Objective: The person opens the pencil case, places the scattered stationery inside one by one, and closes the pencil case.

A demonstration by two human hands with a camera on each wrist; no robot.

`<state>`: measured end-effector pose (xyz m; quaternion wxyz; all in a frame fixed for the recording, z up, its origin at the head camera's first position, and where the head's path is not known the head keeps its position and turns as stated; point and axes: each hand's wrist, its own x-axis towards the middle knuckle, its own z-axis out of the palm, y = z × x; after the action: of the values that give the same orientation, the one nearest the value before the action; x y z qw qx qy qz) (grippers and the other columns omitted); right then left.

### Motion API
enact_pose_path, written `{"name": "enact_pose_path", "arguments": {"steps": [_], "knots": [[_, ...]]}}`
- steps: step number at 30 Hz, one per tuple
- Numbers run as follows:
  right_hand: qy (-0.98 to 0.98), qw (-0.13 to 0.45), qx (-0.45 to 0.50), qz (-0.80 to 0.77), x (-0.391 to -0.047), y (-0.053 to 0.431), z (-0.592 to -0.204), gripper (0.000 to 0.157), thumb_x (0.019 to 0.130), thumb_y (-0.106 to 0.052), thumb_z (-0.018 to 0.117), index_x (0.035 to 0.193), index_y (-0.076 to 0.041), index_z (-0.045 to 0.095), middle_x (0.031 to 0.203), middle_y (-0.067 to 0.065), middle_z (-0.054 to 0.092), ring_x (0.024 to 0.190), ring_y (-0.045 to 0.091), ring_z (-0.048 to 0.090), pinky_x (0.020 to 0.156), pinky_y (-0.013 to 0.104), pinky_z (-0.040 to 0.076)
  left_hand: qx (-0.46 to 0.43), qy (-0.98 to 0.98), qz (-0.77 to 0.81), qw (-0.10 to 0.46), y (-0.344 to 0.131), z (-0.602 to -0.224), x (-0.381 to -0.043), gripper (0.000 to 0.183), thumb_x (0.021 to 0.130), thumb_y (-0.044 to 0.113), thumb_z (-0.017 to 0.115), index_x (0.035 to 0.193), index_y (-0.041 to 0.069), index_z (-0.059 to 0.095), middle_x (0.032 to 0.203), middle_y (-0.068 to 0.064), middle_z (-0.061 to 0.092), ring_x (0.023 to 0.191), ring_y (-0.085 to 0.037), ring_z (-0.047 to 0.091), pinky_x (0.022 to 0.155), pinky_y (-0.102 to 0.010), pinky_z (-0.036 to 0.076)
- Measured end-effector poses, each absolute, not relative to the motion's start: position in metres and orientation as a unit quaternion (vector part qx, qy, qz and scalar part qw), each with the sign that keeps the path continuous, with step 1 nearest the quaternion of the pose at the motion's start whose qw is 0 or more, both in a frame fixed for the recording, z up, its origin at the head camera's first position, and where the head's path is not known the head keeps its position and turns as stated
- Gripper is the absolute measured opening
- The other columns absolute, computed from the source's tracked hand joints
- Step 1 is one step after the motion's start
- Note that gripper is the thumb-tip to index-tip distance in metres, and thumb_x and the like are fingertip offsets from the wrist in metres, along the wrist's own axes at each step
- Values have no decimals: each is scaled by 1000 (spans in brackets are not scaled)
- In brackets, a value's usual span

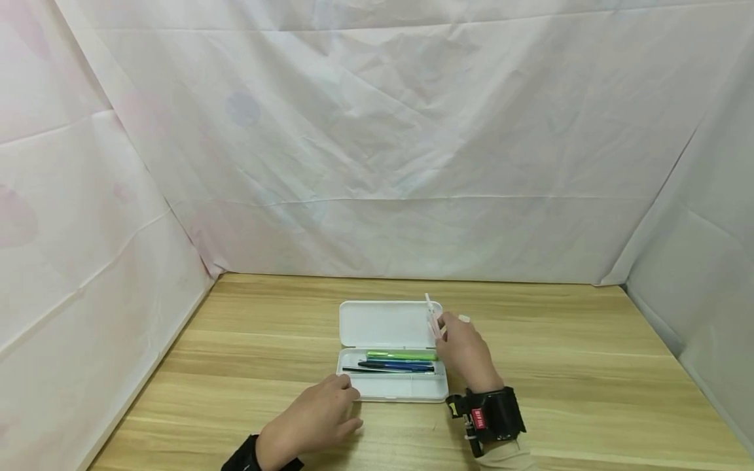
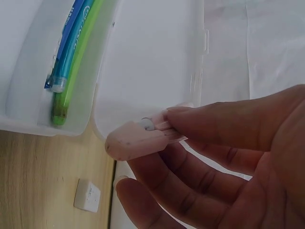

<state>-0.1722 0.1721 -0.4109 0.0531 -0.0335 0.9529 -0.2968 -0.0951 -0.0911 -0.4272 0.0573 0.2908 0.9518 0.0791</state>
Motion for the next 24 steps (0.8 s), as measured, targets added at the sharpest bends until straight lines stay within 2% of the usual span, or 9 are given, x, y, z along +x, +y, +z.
{"name": "enact_pose_path", "arguments": {"steps": [12,24], "knots": [[954,51,-49,-291,-170,166,-413,22,92,-7,64,113,-2,59,85,9,63,72,20,55,61,32,45,286,952,83,66,-91,-428,-96,28,85,36,75,90,8,70,82,3,53,74,-9,46,64,-24,44],[955,56,-84,-280,-169,156,-417,17,91,-5,67,106,-8,60,77,3,57,68,18,50,59,32,42,290,953,72,47,-91,-429,-94,28,84,37,74,87,9,69,80,3,53,73,-10,46,63,-24,44]]}}
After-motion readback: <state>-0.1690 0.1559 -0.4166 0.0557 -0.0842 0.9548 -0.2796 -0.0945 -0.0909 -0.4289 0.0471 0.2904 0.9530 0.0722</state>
